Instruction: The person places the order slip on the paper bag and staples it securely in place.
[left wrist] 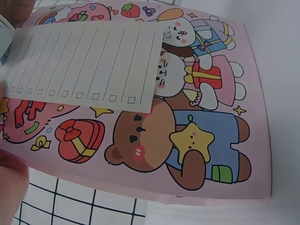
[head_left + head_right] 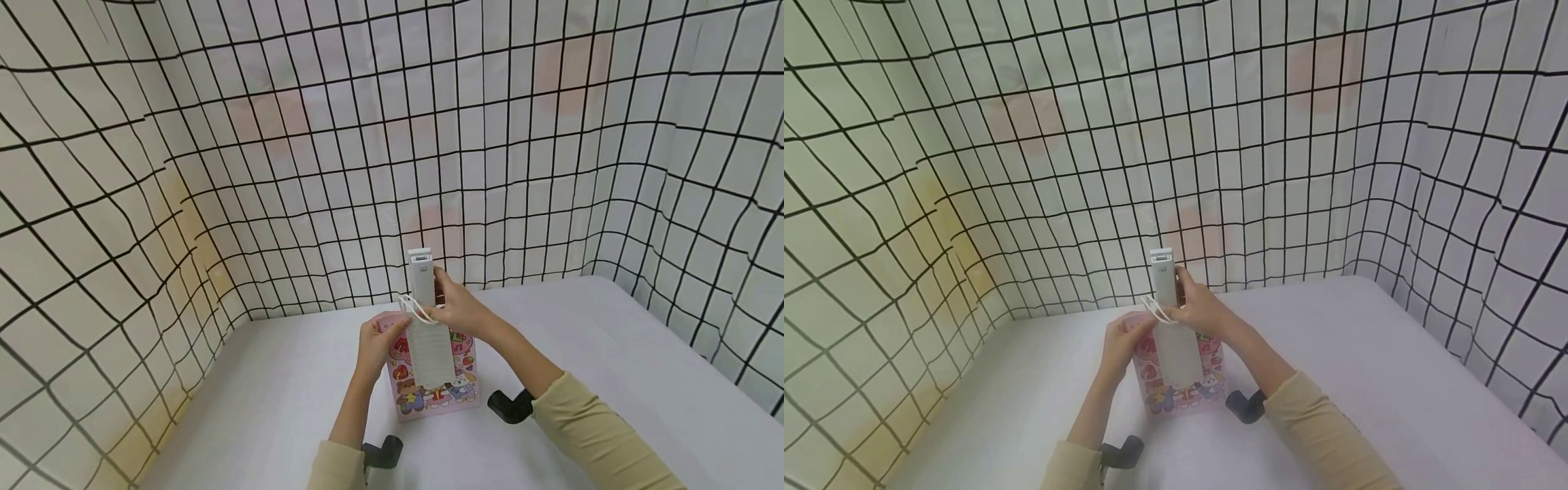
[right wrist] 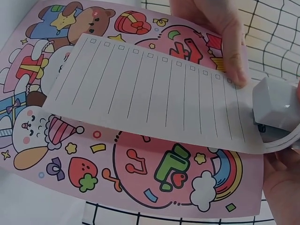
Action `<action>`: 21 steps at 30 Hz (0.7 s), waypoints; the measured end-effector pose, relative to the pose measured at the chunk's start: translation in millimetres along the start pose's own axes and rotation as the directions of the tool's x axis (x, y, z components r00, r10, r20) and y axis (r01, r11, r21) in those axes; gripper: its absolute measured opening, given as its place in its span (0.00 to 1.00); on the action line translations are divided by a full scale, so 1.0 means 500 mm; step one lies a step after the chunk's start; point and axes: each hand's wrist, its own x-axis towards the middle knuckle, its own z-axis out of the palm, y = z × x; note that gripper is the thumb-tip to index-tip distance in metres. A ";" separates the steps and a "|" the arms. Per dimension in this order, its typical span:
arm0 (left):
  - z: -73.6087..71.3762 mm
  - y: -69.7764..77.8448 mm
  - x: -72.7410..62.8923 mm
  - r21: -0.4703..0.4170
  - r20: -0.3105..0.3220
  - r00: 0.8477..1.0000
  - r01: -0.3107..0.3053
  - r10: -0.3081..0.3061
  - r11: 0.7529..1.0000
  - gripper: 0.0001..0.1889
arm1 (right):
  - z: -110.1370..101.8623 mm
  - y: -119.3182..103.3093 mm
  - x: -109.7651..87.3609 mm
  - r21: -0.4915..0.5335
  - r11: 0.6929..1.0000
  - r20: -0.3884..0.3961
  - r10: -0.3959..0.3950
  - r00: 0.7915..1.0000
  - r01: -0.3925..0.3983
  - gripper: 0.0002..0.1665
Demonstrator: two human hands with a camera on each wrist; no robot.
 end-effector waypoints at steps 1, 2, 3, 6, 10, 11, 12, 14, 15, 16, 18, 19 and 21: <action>0.000 -0.007 0.003 -0.002 0.000 1.000 -0.002 0.002 1.000 0.11 | -0.001 0.001 0.000 0.002 1.000 0.001 -0.002 1.000 0.002 0.42; -0.001 -0.014 0.006 -0.003 0.004 1.000 -0.004 0.004 1.000 0.11 | -0.001 0.003 0.000 0.004 1.000 0.001 -0.006 1.000 0.006 0.42; -0.001 -0.020 0.008 -0.002 0.005 1.000 -0.006 0.006 1.000 0.12 | -0.001 0.004 0.000 0.007 1.000 0.000 -0.011 1.000 0.011 0.42; -0.002 -0.034 0.012 0.021 0.006 1.000 -0.028 0.028 0.999 0.14 | -0.003 0.005 -0.001 0.012 0.999 -0.005 -0.038 0.999 0.038 0.43; -0.001 -0.022 0.003 0.059 -0.004 0.993 -0.115 0.115 0.992 0.19 | 0.000 0.006 -0.003 0.003 0.997 -0.018 -0.081 0.997 0.081 0.44; -0.001 -0.015 0.001 0.079 -0.006 0.988 -0.154 0.155 0.985 0.20 | 0.001 0.006 -0.004 0.004 0.996 -0.017 -0.084 0.996 0.084 0.44; 0.000 -0.008 0.000 0.111 -0.005 0.980 -0.197 0.198 0.974 0.20 | 0.001 0.006 -0.004 0.003 0.996 -0.017 -0.088 0.996 0.088 0.44; 0.004 0.008 -0.003 0.250 0.004 0.958 -0.279 0.287 0.927 0.21 | 0.001 0.006 -0.005 0.000 0.997 -0.015 -0.073 0.997 0.073 0.44; 0.005 0.016 -0.004 0.343 0.020 0.946 -0.310 0.323 0.887 0.22 | 0.001 0.006 -0.005 0.000 0.998 -0.014 -0.067 0.998 0.067 0.43; 0.008 0.024 -0.005 0.441 0.045 0.936 -0.333 0.350 0.834 0.23 | 0.001 0.006 -0.004 0.006 0.999 -0.010 -0.052 0.999 0.052 0.43; 0.012 0.038 -0.005 0.604 0.094 0.926 -0.346 0.366 0.718 0.27 | 0.001 0.006 -0.004 0.005 0.999 -0.007 -0.044 0.999 0.044 0.42; 0.015 0.044 -0.004 0.664 0.115 0.926 -0.341 0.359 0.666 0.29 | 0.001 0.005 -0.003 0.001 0.999 -0.006 -0.041 0.999 0.041 0.42; 0.019 0.054 -0.002 0.720 0.150 0.933 -0.330 0.327 0.611 0.32 | 0.001 0.004 -0.002 -0.002 0.999 -0.004 -0.049 0.999 0.049 0.42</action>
